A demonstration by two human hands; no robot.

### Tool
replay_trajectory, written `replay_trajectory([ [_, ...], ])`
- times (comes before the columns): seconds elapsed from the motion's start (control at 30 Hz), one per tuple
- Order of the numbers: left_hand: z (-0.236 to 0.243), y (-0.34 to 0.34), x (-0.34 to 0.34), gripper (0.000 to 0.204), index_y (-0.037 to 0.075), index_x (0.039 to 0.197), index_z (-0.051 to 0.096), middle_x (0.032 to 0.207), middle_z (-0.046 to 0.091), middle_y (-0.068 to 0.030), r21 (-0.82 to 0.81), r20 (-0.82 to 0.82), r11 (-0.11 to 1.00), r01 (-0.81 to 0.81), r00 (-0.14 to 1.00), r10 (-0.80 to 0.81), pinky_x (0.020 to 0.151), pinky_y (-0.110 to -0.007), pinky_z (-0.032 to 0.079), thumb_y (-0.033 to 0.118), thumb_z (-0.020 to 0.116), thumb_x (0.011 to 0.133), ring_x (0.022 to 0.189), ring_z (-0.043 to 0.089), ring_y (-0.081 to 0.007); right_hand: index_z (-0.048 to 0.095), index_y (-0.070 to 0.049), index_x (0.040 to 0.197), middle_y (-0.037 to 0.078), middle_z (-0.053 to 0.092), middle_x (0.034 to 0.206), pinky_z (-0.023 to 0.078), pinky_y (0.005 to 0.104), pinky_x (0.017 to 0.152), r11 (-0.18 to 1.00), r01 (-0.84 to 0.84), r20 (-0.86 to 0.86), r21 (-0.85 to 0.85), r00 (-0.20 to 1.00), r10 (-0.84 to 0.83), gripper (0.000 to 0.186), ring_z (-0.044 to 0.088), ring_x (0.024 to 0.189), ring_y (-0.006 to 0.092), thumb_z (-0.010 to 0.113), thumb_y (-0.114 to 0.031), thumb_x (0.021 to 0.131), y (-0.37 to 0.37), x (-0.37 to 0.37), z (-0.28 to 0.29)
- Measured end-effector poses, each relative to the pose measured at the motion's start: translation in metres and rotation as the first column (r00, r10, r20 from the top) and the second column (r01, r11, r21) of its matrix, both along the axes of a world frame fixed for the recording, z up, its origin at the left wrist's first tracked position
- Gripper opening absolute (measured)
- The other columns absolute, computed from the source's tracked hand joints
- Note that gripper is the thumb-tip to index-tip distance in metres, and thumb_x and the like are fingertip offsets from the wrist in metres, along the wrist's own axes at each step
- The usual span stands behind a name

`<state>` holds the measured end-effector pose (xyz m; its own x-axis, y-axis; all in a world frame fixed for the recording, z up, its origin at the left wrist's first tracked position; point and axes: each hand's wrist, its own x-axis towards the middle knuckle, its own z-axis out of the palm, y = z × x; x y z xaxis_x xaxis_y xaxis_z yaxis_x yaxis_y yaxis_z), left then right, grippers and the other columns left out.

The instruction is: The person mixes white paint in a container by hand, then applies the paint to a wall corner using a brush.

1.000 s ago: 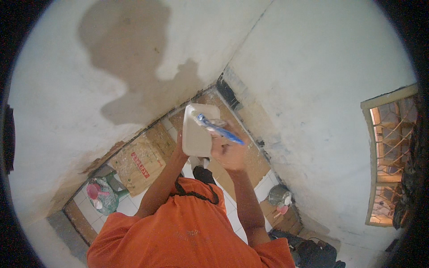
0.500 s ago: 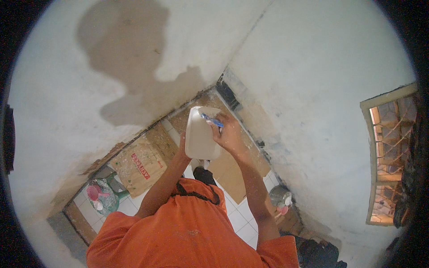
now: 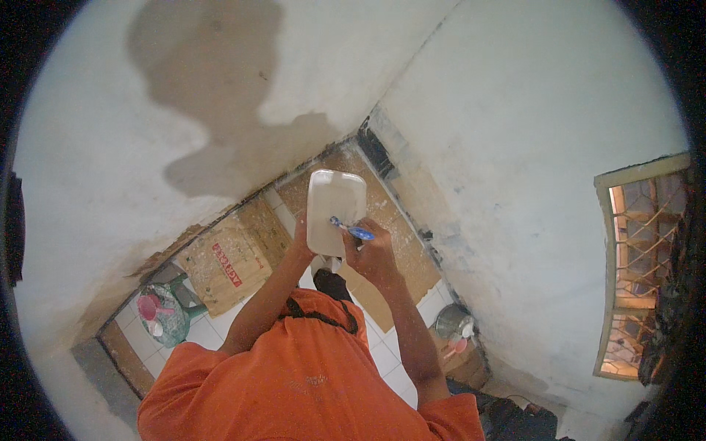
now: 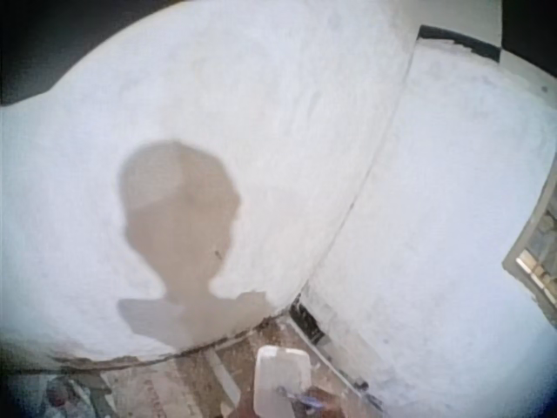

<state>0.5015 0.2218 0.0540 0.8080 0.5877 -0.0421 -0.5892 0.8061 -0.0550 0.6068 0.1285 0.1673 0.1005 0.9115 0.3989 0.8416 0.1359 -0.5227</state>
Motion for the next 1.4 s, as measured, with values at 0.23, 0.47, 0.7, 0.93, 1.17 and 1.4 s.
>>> replay_trajectory([
  [0.23,-0.021,0.003,0.002,0.061,0.007,0.133,0.049,0.122,0.060,-0.0137,-0.033,-0.129,0.999,0.014,0.991,-0.018,0.088,-0.047,0.054,0.055,0.041,0.096,0.103,0.063,-0.0295,0.061,0.004,0.071,0.011,0.059,0.053,0.048,0.0295,0.043,0.979,0.171,-0.142,-0.114,0.972,-0.186,0.021,0.062,0.046,0.0174,0.065,-0.009,0.087,-0.011,-0.016,0.001],
  [0.47,-0.009,-0.007,0.001,0.048,0.001,0.131,0.049,0.120,0.061,-0.0171,0.127,-0.214,0.992,0.010,0.977,0.018,0.087,-0.045,0.055,0.033,0.041,0.096,0.103,0.064,-0.0294,0.060,-0.001,0.065,0.007,0.058,0.048,0.048,0.0353,0.045,0.977,0.195,-0.427,-0.084,0.879,-0.212,0.022,0.061,0.043,0.0231,0.066,-0.010,0.084,-0.008,-0.029,-0.009],
  [0.7,-0.036,-0.007,-0.001,0.057,0.009,0.122,0.056,0.099,0.066,-0.0113,0.065,0.123,0.995,0.081,0.988,-0.089,0.073,-0.038,0.057,0.057,0.039,0.096,0.086,0.065,-0.0246,0.061,-0.002,0.065,0.006,0.059,0.049,0.047,0.0338,0.044,0.975,0.179,-0.247,0.133,0.959,-0.142,0.020,0.061,0.043,0.0217,0.067,-0.008,0.083,0.017,-0.019,-0.034],
  [0.93,-0.014,-0.009,-0.011,0.055,0.006,0.122,0.056,0.103,0.065,-0.0125,-0.047,-0.129,0.998,0.040,0.991,-0.045,0.076,-0.039,0.057,0.053,0.042,0.097,0.087,0.065,-0.0248,0.063,0.001,0.073,0.007,0.061,0.054,0.047,0.0313,0.046,0.984,0.158,-0.333,-0.087,0.926,-0.178,0.017,0.060,0.048,0.0171,0.063,-0.008,0.087,0.041,-0.016,0.013],
  [1.17,-0.016,-0.005,-0.012,0.050,0.006,0.128,0.054,0.113,0.064,-0.0118,0.057,-0.250,0.998,0.034,0.968,-0.019,0.082,-0.042,0.057,0.044,0.043,0.098,0.096,0.066,-0.0251,0.063,0.004,0.074,0.008,0.061,0.059,0.045,0.0266,0.047,0.982,0.176,-0.353,-0.074,0.916,-0.191,0.018,0.059,0.052,0.0100,0.064,-0.009,0.088,0.031,-0.006,0.022],
  [1.4,-0.029,-0.005,-0.008,0.049,0.006,0.124,0.056,0.111,0.065,-0.0088,0.024,-0.196,0.999,0.031,0.980,-0.026,0.080,-0.040,0.058,0.045,0.043,0.098,0.094,0.067,-0.0216,0.066,0.002,0.080,0.019,0.062,0.066,0.049,0.0369,0.054,0.993,0.082,0.000,0.083,0.997,-0.083,0.020,0.064,0.058,0.0301,0.065,-0.018,0.083,0.040,0.006,0.015],
])
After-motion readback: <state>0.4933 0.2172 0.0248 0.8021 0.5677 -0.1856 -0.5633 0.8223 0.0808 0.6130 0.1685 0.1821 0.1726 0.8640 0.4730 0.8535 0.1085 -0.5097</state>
